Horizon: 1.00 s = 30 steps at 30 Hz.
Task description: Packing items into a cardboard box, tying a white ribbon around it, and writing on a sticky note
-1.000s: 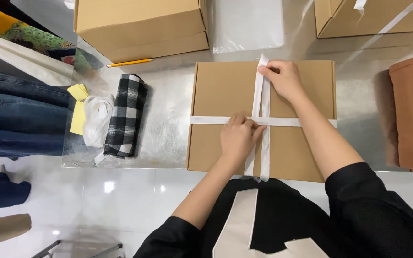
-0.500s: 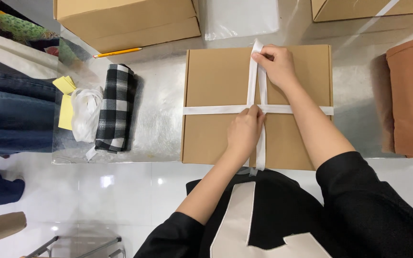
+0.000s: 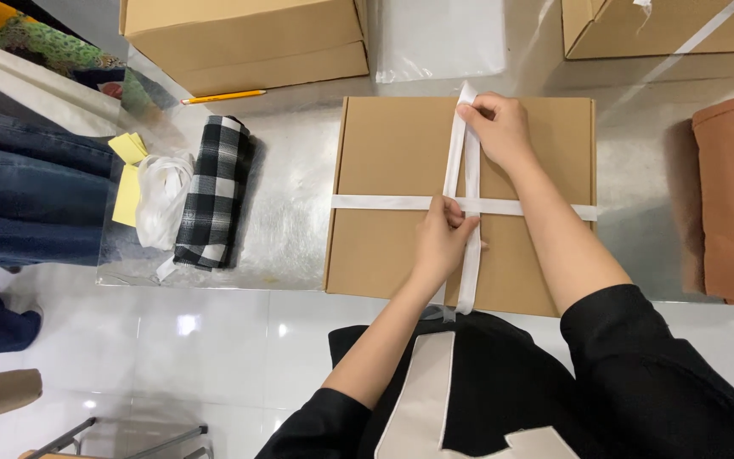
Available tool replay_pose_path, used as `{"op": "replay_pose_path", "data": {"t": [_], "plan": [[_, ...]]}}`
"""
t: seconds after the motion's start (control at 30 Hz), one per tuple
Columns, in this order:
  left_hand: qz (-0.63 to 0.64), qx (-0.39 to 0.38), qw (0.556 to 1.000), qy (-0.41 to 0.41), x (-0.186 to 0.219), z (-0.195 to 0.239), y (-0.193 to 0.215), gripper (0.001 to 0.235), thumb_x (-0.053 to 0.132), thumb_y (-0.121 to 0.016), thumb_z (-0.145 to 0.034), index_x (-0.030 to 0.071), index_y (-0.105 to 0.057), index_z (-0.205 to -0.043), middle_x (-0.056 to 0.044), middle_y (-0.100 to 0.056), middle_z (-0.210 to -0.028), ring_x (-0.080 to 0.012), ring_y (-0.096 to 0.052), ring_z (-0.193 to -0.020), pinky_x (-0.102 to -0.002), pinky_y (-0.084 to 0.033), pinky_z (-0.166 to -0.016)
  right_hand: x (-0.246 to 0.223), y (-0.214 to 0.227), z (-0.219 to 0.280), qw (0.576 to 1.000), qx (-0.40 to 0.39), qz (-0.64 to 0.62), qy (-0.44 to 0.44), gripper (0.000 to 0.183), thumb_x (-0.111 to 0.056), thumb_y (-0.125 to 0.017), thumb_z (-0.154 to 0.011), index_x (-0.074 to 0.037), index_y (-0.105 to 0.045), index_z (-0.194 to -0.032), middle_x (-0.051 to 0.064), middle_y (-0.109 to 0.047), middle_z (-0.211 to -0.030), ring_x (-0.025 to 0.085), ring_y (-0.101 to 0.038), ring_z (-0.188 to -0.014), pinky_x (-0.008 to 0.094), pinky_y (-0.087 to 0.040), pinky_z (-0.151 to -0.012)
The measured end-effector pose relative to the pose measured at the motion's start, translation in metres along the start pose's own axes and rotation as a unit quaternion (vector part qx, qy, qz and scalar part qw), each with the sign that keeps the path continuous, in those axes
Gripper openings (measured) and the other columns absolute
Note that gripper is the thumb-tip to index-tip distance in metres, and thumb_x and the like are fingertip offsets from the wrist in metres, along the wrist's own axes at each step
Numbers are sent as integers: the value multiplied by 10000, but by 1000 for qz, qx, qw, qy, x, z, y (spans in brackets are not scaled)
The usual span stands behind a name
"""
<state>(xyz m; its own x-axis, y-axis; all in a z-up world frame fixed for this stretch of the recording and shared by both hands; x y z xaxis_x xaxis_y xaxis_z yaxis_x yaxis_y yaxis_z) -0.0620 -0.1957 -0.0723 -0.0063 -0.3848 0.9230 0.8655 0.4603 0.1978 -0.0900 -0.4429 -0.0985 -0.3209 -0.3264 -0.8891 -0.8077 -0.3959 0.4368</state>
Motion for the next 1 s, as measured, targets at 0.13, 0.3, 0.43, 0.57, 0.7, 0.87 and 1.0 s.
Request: {"op": "replay_pose_path", "data": {"t": [0.13, 0.3, 0.43, 0.57, 0.7, 0.87, 1.0], "plan": [[18, -4, 1000, -23, 10, 11, 4, 193, 96, -719, -994, 53, -536, -1037, -166, -675, -905, -313, -776, -720, -368, -642, -633, 13, 0, -7, 1000, 12, 5, -6, 127, -235, -803, -1015, -209, -784, -892, -67, -665, -774, 83, -589, -738, 276, -475, -689], [30, -3, 999, -27, 10, 11, 6, 177, 83, -696, -992, 90, -526, -945, -73, -612, -837, -241, -767, -660, -275, -611, -616, 13, -1, -10, 1000, 15, -15, -17, 93, -227, -812, -1009, -185, -801, -927, -39, -721, -792, 85, -630, -760, 269, -497, -692], [34, -5, 999, -29, 9, 8, 5, 202, 62, -686, -985, 91, -509, -892, -46, -611, -789, -223, -763, -622, -238, -593, -569, 9, 1, -10, 1000, 19, -17, -18, 84, -214, -819, -1001, -171, -807, -930, -25, -726, -783, 88, -631, -747, 273, -496, -678], [4, 12, 999, -33, 10, 10, 11, 212, 104, -728, -963, 89, -530, -889, -66, -617, -806, -242, -753, -645, -293, -562, -574, 23, -2, -19, 997, 9, -51, -58, 96, -275, -804, -1012, -216, -811, -937, -67, -728, -802, 48, -629, -763, 238, -494, -684], [66, -1, 997, -28, 10, 8, 21, 99, 41, -636, -997, 59, -540, -982, -68, -579, -875, -201, -720, -529, -243, -586, -492, -41, 13, 0, 983, -15, -137, -121, 127, -309, -722, -1056, -224, -813, -1032, -7, -811, -1028, 78, -742, -947, 212, -561, -864], [13, -14, 998, -58, 6, -6, 35, 127, 41, -638, -974, 56, -611, -1097, -115, -611, -864, -213, -664, -408, -273, -536, -401, -71, 32, 30, 935, -37, -311, -165, 175, -279, -589, -1122, -128, -652, -1061, 55, -795, -943, 137, -815, -877, 216, -657, -798], [-108, -11, 989, -101, 36, 0, 56, 353, 74, -683, -951, 195, -707, -1282, -92, -699, -816, -201, -688, -410, -268, -585, -437, -45, 52, 41, 900, -25, -390, -194, 162, -260, -599, -1144, -114, -624, -1077, 73, -732, -762, 186, -807, -689, 308, -706, -653]]}}
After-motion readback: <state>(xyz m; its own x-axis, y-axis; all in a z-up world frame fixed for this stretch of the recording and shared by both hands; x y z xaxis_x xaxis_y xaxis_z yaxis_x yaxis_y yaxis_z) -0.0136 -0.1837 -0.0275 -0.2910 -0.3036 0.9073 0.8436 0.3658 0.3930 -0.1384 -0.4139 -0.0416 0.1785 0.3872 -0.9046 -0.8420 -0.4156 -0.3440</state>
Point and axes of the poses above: each hand's wrist, its own z-axis away from the middle knuckle, its own y-axis out of the back of the hand, x = y × z, the point moved 9 cm from there along -z, towards the middle knuckle
